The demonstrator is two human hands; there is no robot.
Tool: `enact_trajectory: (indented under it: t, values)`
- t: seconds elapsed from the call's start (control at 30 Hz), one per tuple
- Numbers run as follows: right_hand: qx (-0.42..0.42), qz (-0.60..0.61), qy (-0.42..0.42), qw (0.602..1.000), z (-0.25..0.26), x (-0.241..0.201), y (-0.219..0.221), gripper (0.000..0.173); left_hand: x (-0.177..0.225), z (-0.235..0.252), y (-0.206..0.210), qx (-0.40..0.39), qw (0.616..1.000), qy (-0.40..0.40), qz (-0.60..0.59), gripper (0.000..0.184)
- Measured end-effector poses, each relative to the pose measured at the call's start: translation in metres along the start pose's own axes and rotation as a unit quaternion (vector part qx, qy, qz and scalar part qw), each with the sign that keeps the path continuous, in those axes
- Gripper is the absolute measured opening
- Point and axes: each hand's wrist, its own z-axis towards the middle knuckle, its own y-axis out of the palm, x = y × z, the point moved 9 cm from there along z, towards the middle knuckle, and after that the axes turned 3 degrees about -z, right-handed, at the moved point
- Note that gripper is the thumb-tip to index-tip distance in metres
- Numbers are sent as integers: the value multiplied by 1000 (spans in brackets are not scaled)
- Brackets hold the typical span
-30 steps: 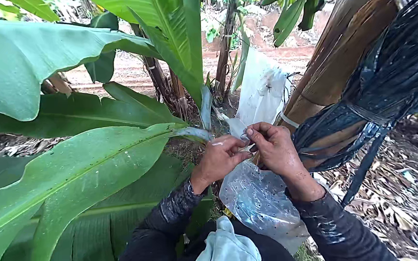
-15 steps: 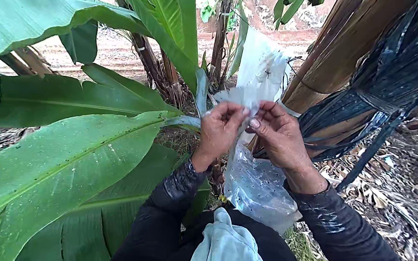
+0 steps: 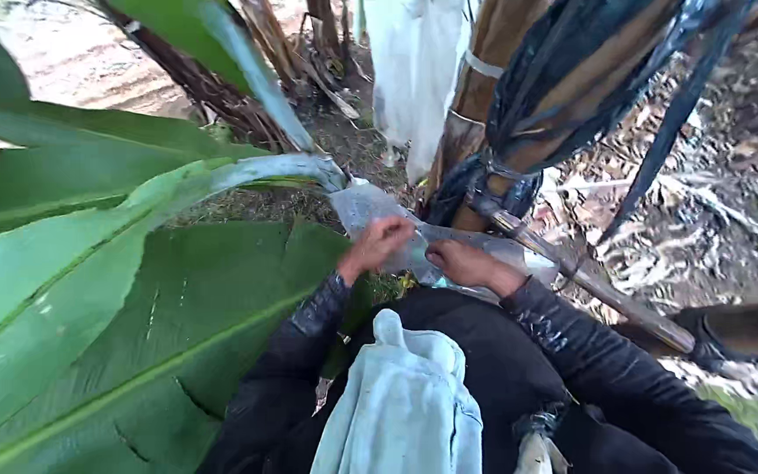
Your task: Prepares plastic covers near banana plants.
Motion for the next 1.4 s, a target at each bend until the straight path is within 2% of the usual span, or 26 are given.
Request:
enact_trajectory:
  t: [0.1,0.13,0.2,0.27,0.33,0.37,0.4,0.47,0.5,0.57,0.63,0.67,0.7,0.77,0.83,0.87,0.93,1.0,1.13,1.23,1.4]
  values:
    - [24,41,-2,999,-9,23,-1,23,-52,-18,71,-191,981,-25,12,40]
    - [8,57,-7,998,-11,26,4,24,-58,-23,85,-230,973,-19,20,41]
    - [-49,97,-10,994,-17,29,21,35,-59,-29,97,-247,968,7,33,40]
    - [-94,133,-1,987,-25,26,30,47,-56,-27,92,-215,974,21,72,40]
    - [-104,163,1,981,-28,17,25,51,-45,-20,72,-156,980,30,121,36]
    - [-85,170,-5,982,-27,13,18,50,-34,-16,58,-123,979,51,155,31]
    - [-53,164,-14,985,-24,8,11,41,-18,-13,42,-78,973,88,199,27]
    - [10,145,-35,989,-18,-4,-9,21,23,-10,7,8,949,110,295,24]
    - [33,156,-40,986,-16,-10,-19,16,43,-7,-11,71,933,126,329,23]
    - [72,212,-46,974,-14,-20,-39,18,78,-8,-46,216,904,155,335,23]
    - [103,276,-40,955,-11,-23,-56,25,99,-20,-65,304,900,175,260,18]
    - [111,299,-36,947,-10,-23,-61,26,99,-23,-65,289,921,152,213,20]
    - [116,324,-30,938,-9,-24,-64,26,90,-21,-59,239,951,111,161,25]
    - [126,386,-8,914,-8,-25,-64,25,59,-16,-30,102,993,9,56,39]
    - [148,453,17,879,-10,-28,-63,26,44,-18,0,8,998,-58,-5,45]
    - [166,479,25,861,-11,-30,-63,27,45,-22,9,-5,998,-63,-9,45]
    - [223,490,20,843,-14,-34,-67,27,54,-28,15,9,998,-49,-25,33]
    - [301,448,-17,842,-21,-42,-82,27,64,-33,3,30,999,-31,-30,20]
    - [426,400,-113,803,-50,-60,-118,30,89,-49,-32,57,998,20,-10,14]
    - [473,366,-152,787,-67,-73,-132,29,110,-59,-57,143,985,92,19,10]
    - [510,272,-159,800,-81,-87,-142,28,133,-66,-81,212,958,172,90,17]
